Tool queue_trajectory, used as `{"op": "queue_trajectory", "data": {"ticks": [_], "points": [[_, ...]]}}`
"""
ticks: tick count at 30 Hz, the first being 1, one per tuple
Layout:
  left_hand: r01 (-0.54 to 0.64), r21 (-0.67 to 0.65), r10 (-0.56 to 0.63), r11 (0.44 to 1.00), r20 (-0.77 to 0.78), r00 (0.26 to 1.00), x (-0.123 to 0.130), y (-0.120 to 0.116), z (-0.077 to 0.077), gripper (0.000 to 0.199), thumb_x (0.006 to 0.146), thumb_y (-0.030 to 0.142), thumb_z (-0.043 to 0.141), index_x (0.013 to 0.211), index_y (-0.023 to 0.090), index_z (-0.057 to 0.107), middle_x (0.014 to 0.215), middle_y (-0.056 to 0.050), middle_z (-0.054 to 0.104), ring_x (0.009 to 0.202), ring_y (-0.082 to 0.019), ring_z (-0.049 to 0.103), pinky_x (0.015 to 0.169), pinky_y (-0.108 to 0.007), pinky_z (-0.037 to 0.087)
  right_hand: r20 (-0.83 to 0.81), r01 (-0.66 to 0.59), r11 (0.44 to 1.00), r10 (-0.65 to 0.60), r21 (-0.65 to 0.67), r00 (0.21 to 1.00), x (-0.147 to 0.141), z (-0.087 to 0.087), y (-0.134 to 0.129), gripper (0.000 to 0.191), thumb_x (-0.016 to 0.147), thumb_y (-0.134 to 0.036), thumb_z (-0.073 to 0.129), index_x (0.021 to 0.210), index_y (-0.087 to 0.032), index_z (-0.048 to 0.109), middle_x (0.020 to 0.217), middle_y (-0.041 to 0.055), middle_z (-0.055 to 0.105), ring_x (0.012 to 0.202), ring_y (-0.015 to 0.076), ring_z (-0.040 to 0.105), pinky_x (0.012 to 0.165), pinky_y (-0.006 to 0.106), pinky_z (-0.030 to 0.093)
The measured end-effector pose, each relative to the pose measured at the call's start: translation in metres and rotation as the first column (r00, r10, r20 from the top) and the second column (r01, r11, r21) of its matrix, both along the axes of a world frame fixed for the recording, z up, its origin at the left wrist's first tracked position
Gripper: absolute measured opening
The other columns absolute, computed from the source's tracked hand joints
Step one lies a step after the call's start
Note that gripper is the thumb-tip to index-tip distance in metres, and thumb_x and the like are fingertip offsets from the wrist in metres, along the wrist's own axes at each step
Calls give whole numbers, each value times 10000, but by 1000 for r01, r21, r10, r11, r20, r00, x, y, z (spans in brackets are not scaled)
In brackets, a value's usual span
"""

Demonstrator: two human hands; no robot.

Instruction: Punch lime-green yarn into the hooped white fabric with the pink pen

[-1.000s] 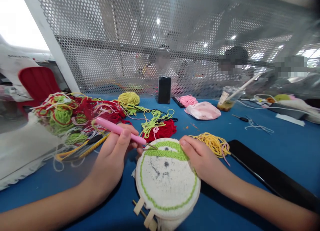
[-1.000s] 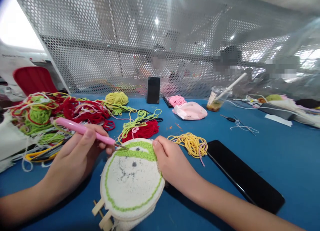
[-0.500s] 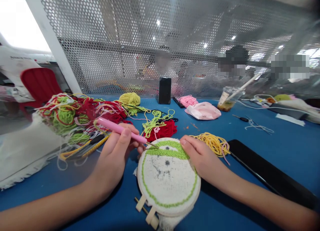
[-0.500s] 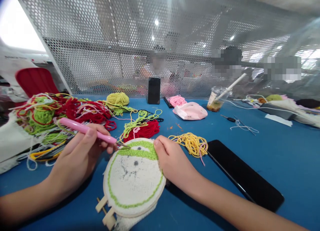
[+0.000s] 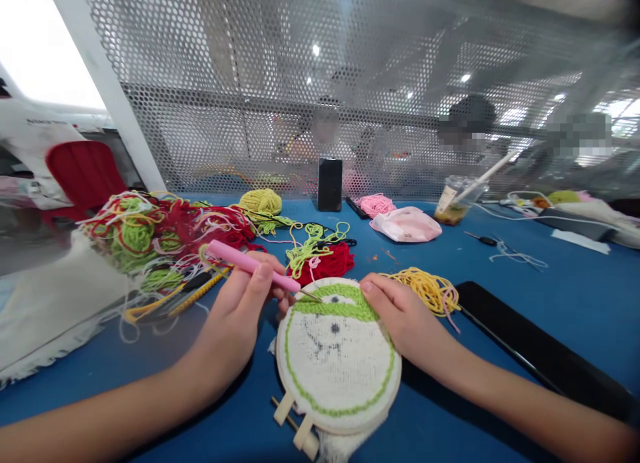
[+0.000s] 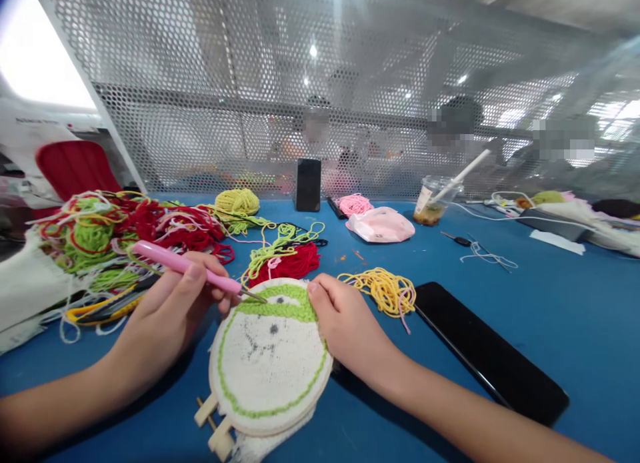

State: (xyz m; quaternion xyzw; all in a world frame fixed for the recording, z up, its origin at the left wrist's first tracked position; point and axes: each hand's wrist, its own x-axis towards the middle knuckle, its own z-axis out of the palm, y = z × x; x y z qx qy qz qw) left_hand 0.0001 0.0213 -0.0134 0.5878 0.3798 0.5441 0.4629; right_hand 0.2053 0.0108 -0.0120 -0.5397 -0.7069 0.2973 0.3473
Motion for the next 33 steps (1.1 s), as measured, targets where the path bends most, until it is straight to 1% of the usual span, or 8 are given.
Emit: {"op": "queue_trajectory", "data": {"ticks": [4, 7, 9, 11, 17, 20, 25, 33], "points": [[-3, 154, 30, 988, -172, 985, 1, -3, 1, 164, 877, 300, 357, 840, 193, 477, 706, 5, 521, 609, -121, 492, 577, -231, 429, 28, 4, 999, -5, 37, 1000, -1, 2, -1, 313, 883, -328, 299, 605, -189, 332, 573, -34, 341, 541, 100, 330, 486, 245, 257], [23, 324, 92, 946, -336, 938, 1, -6, 3, 139, 860, 214, 390, 804, 203, 517, 731, 9, 510, 628, -118, 492, 575, -219, 412, 38, 22, 997, -25, 70, 999, -2, 5, -4, 334, 881, -332, 311, 580, -188, 296, 552, -40, 324, 526, 95, 307, 474, 247, 237], [61, 395, 110, 917, -397, 911, 2, -8, 4, 146, 846, 181, 412, 780, 203, 541, 765, 6, 521, 665, -119, 504, 602, -216, 410, 37, 27, 996, -30, 83, 999, -4, 6, -7, 336, 880, -330, 318, 577, -188, 289, 551, -41, 324, 522, 93, 300, 472, 248, 234], [91, 405, 101, 910, -428, 898, 3, -8, 4, 149, 841, 174, 423, 779, 198, 557, 778, 2, 540, 696, -123, 518, 630, -219, 414, 27, 23, 996, -26, 85, 999, -4, 7, -10, 336, 881, -328, 319, 577, -188, 284, 551, -42, 325, 518, 91, 297, 471, 247, 235], [174, 288, -11, 942, -488, 873, 6, -5, 3, 136, 841, 207, 447, 817, 187, 579, 803, -5, 576, 752, -132, 532, 677, -231, 421, 14, 2, 996, -3, 84, 1000, -8, 8, -13, 332, 884, -334, 308, 585, -192, 272, 552, -44, 315, 516, 93, 290, 463, 245, 227], [128, 270, 11, 954, -457, 889, 6, -5, 4, 190, 854, 216, 424, 774, 186, 594, 806, -5, 555, 733, -120, 518, 656, -217, 410, 37, 14, 999, -16, 53, 999, -9, 6, -10, 332, 877, -337, 312, 581, -193, 271, 553, -42, 307, 520, 95, 288, 469, 247, 227], [24, 198, 26, 980, -249, 968, 3, -7, 3, 194, 879, 276, 361, 797, 196, 517, 673, 22, 489, 535, -92, 442, 472, -196, 372, 75, 34, 999, -35, 17, 997, -8, 2, -6, 346, 869, -352, 308, 567, -192, 253, 549, -40, 294, 523, 97, 283, 479, 248, 228], [8, 66, -9, 998, 7, 1000, 4, -6, 5, 185, 869, 328, 359, 804, 178, 446, 628, 27, 499, 531, -95, 491, 505, -207, 436, 70, 35, 999, -37, 23, 997, -4, -1, -3, 348, 866, -357, 317, 568, -191, 253, 551, -44, 280, 517, 91, 269, 472, 246, 222]]}}
